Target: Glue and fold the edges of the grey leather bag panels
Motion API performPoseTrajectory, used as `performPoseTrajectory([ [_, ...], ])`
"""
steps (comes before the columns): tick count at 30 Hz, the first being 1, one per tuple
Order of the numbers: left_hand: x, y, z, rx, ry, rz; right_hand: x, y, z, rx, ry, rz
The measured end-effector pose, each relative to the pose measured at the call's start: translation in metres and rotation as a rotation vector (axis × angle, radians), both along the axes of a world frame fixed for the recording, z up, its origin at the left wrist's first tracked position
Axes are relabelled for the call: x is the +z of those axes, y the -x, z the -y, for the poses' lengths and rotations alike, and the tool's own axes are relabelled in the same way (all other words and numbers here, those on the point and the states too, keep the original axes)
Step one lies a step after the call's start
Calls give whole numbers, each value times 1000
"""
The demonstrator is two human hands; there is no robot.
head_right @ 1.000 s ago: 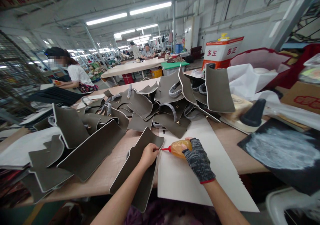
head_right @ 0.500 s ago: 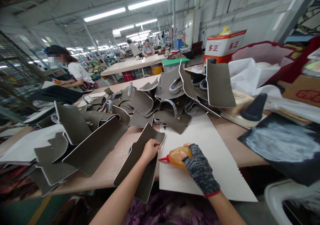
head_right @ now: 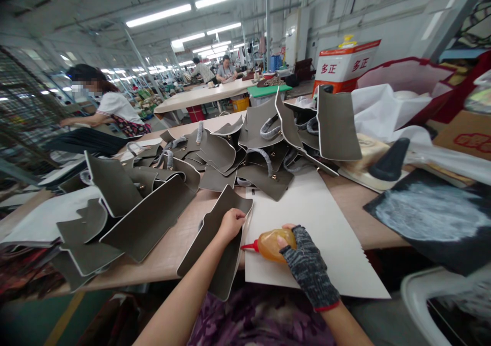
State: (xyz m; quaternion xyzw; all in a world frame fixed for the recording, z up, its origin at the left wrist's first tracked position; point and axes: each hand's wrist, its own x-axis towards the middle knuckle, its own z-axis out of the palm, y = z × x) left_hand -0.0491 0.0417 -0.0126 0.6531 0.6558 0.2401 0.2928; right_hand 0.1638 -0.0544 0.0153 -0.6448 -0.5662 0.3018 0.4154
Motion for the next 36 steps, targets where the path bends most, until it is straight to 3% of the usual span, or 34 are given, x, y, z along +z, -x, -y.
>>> performPoseTrajectory([
  [9, -2, 1, -4, 7, 98, 83, -8, 1, 4, 45, 13, -10],
  [15, -2, -2, -8, 77, 122, 160, 2, -5, 2, -42, -14, -19],
  [19, 1, 0, -13, 125, 113, 212, 5, -7, -4, -28, -25, -13],
  [26, 4, 0, -25, 162, 107, 264, 0, -7, -12, -30, -40, 7],
  [36, -3, 0, -20, 142, 106, 286, -9, -16, -9, -4, 14, -18],
])
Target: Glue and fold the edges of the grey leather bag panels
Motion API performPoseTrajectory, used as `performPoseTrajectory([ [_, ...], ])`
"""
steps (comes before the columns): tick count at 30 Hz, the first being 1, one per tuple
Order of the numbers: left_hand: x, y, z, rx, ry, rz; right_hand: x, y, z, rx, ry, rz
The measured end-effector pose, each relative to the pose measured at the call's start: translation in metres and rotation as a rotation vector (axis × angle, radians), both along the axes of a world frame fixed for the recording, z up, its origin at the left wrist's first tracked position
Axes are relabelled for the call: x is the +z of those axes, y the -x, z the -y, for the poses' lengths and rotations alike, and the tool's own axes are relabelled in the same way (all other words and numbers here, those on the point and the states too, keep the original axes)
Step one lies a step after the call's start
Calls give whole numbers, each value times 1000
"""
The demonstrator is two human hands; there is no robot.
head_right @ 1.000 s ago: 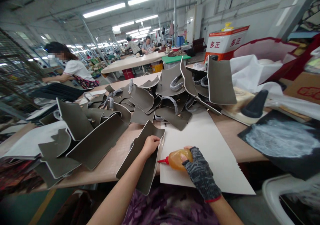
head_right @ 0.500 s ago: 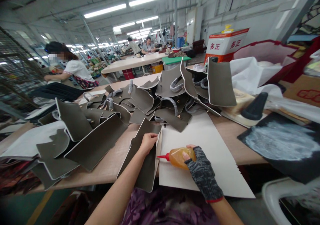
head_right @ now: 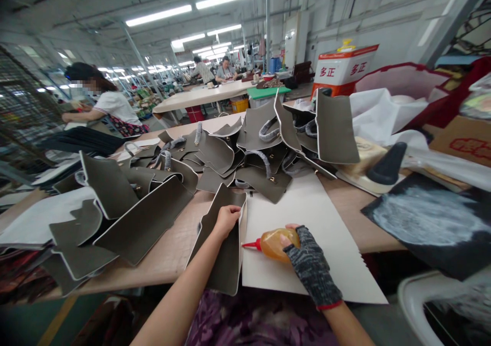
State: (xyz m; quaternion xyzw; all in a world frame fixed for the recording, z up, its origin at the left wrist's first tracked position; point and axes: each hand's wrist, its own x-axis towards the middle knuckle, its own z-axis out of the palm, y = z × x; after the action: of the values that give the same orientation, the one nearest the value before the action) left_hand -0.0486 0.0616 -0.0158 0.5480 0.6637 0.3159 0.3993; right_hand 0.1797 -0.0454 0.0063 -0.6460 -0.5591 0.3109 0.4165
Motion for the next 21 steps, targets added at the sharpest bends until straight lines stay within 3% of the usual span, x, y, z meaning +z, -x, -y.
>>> performPoseTrajectory([
  [10, -3, 0, 0, -1, -9, 3, 8, -1, 9, 63, 88, -55],
  [21, -4, 0, 0, -18, -20, -13, 5, -2, 15, 85, 85, -52],
])
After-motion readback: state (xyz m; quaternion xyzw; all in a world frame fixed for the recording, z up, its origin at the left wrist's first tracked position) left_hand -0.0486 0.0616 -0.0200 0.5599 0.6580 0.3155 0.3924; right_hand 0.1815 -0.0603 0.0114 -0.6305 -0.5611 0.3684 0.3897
